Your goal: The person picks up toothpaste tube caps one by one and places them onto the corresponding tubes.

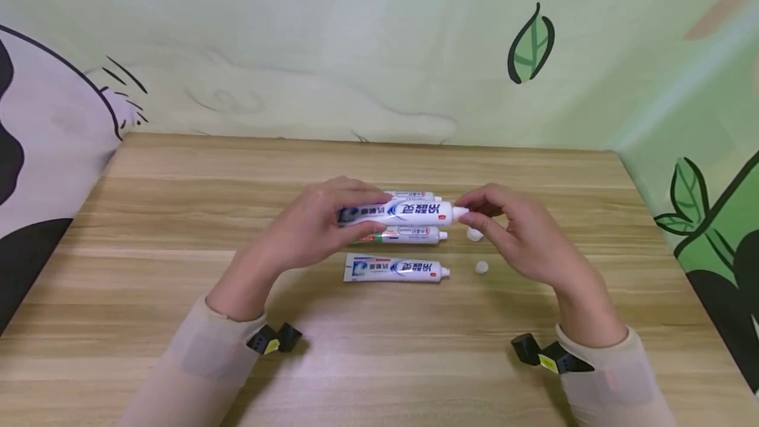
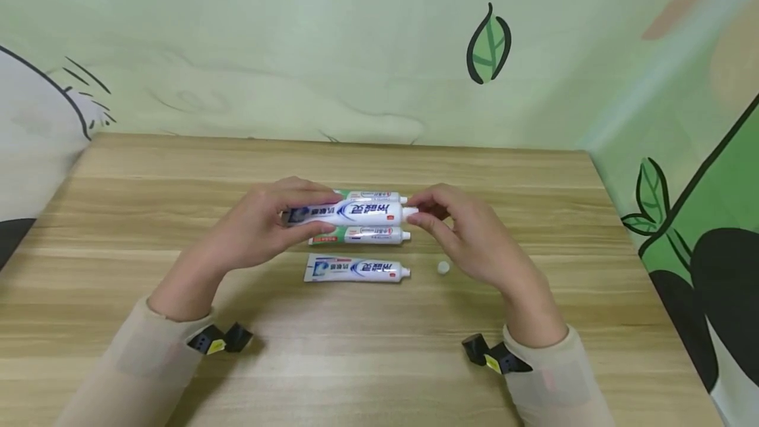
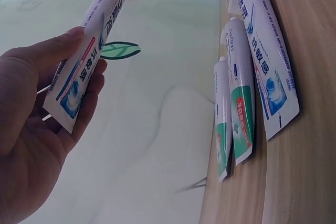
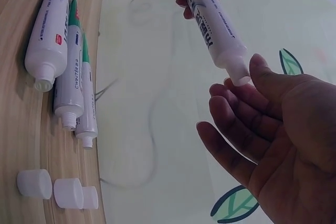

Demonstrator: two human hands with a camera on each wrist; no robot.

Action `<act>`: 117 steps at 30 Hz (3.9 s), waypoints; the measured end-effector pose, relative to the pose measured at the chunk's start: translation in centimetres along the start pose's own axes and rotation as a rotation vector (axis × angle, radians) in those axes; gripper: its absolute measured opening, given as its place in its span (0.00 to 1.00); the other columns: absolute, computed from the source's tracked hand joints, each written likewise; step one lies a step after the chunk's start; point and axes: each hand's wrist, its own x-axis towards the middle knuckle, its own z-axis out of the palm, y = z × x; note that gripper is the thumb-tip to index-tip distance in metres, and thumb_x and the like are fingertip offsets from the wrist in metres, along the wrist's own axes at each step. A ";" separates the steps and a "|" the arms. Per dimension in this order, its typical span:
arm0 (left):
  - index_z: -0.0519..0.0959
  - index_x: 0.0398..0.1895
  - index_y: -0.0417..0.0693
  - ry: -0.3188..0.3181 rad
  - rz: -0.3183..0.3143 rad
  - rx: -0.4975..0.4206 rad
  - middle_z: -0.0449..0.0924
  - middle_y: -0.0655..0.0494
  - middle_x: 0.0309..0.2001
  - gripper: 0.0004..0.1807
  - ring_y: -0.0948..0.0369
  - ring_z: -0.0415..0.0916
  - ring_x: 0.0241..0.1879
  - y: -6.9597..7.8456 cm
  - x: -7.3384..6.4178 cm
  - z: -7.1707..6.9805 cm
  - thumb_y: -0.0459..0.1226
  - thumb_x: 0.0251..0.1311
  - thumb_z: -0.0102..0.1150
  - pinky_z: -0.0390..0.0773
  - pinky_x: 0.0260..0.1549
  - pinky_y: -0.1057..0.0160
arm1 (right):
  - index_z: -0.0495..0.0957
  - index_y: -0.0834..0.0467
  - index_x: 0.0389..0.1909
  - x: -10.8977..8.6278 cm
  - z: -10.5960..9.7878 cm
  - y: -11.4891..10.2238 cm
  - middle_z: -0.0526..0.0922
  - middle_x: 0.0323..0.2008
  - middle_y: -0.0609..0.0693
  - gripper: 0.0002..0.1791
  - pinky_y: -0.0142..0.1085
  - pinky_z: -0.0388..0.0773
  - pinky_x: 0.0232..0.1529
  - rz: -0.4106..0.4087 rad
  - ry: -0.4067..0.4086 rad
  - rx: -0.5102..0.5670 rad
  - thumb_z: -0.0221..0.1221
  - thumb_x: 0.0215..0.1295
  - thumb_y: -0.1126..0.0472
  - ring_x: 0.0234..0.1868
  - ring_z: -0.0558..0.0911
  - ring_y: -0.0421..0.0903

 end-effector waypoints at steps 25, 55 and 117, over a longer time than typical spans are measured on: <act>0.83 0.62 0.51 0.033 -0.007 -0.017 0.84 0.55 0.60 0.22 0.59 0.81 0.56 -0.4 -0.2 -0.3 0.43 0.66 0.70 0.81 0.49 0.56 | 0.85 0.56 0.49 -0.3 -1.3 0.6 0.89 0.44 0.48 0.08 0.35 0.79 0.43 0.096 0.033 -0.042 0.61 0.75 0.61 0.44 0.85 0.44; 0.83 0.63 0.53 0.026 -0.035 -0.016 0.84 0.55 0.61 0.22 0.60 0.82 0.55 -0.4 -0.3 -1.0 0.43 0.66 0.70 0.83 0.47 0.57 | 0.85 0.55 0.48 -0.7 -2.1 1.6 0.88 0.42 0.45 0.07 0.30 0.78 0.39 0.100 0.000 -0.069 0.60 0.76 0.60 0.40 0.83 0.42; 0.83 0.62 0.50 -0.032 0.011 0.022 0.84 0.51 0.60 0.23 0.56 0.82 0.58 0.8 0.0 0.3 0.42 0.65 0.71 0.82 0.56 0.53 | 0.86 0.54 0.45 -0.5 -0.8 -0.7 0.86 0.36 0.43 0.06 0.34 0.78 0.40 0.004 -0.071 -0.021 0.67 0.69 0.63 0.38 0.82 0.39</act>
